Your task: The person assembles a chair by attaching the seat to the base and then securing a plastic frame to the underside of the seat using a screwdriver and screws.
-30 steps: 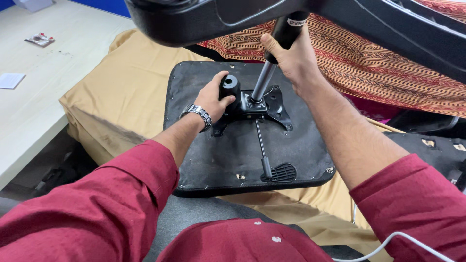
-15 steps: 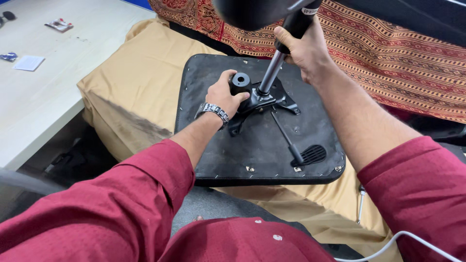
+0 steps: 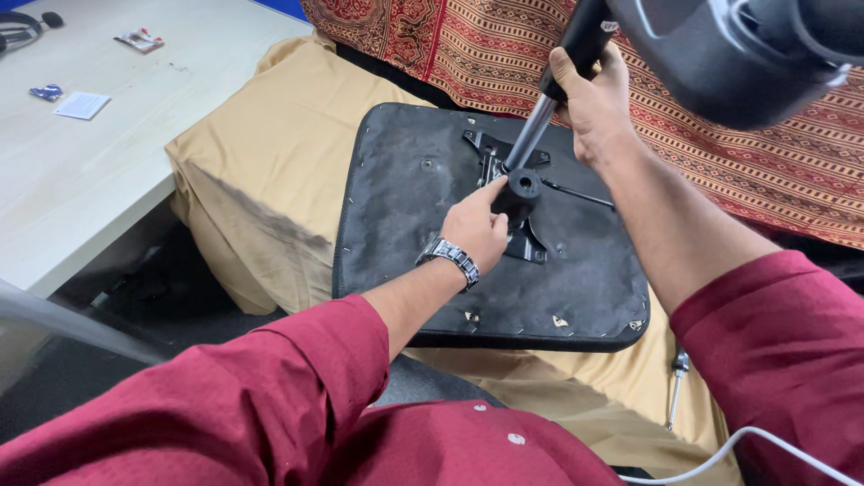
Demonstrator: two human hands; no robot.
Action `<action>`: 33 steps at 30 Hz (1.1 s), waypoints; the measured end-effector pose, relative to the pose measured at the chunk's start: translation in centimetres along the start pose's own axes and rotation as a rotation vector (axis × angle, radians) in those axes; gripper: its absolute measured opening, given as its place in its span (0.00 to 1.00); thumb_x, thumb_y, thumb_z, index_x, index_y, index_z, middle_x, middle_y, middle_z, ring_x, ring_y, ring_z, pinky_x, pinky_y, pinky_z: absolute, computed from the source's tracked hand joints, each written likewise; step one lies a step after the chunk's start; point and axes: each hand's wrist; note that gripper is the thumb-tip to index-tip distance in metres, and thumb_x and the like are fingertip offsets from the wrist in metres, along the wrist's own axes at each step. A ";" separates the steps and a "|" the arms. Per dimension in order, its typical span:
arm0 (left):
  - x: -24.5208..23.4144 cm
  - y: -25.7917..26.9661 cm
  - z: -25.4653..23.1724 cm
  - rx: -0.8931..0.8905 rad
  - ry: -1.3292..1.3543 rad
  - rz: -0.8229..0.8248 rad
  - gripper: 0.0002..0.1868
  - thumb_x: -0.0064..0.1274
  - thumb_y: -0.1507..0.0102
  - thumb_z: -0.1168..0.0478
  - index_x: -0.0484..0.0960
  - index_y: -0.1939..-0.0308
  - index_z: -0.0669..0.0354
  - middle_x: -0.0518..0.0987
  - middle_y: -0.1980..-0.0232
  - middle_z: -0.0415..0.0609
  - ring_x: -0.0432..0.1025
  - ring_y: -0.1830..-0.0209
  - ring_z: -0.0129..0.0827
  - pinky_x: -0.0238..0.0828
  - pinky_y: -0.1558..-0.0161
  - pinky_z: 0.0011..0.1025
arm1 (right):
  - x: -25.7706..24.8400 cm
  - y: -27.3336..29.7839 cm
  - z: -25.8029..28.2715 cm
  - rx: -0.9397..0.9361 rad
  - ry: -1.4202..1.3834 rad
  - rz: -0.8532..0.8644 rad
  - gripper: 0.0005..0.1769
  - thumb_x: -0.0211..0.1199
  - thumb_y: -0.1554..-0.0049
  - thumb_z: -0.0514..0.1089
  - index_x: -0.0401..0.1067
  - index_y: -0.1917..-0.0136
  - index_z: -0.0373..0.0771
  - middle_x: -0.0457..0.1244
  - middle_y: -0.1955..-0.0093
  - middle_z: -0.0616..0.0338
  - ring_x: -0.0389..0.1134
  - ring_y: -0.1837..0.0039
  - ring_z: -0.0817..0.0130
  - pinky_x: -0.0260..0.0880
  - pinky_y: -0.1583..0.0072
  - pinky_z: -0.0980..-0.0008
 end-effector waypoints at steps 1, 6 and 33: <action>0.2 0.0 -0.1 -0.003 0.013 0.054 0.30 0.52 0.40 0.65 0.73 0.32 0.54 0.86 0.58 0.56 0.81 0.58 0.43 0.75 0.48 0.40 | -0.4 0.0 -0.1 0.011 -0.021 -0.009 0.23 0.71 0.39 0.50 0.62 0.39 0.43 0.65 0.48 0.62 0.70 0.49 0.71 0.77 0.52 0.62; -0.1 -1.4 1.2 0.096 -0.028 0.195 0.29 0.54 0.40 0.64 0.75 0.34 0.48 0.85 0.52 0.52 0.82 0.59 0.42 0.77 0.50 0.38 | -1.8 0.4 -0.9 0.029 -0.115 0.017 0.22 0.70 0.38 0.49 0.61 0.40 0.44 0.64 0.50 0.64 0.67 0.48 0.71 0.76 0.50 0.60; 3.3 -1.7 3.3 0.143 -0.306 0.253 0.22 0.50 0.35 0.58 0.76 0.37 0.60 0.83 0.62 0.60 0.78 0.59 0.57 0.73 0.54 0.50 | 2.2 4.0 1.4 0.243 0.239 0.046 0.23 0.66 0.43 0.61 0.67 0.42 0.47 0.68 0.46 0.63 0.69 0.41 0.68 0.72 0.44 0.47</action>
Point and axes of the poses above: each hand's wrist, its own y-axis away from the middle knuckle, its own x-axis out of the palm, z = x × y
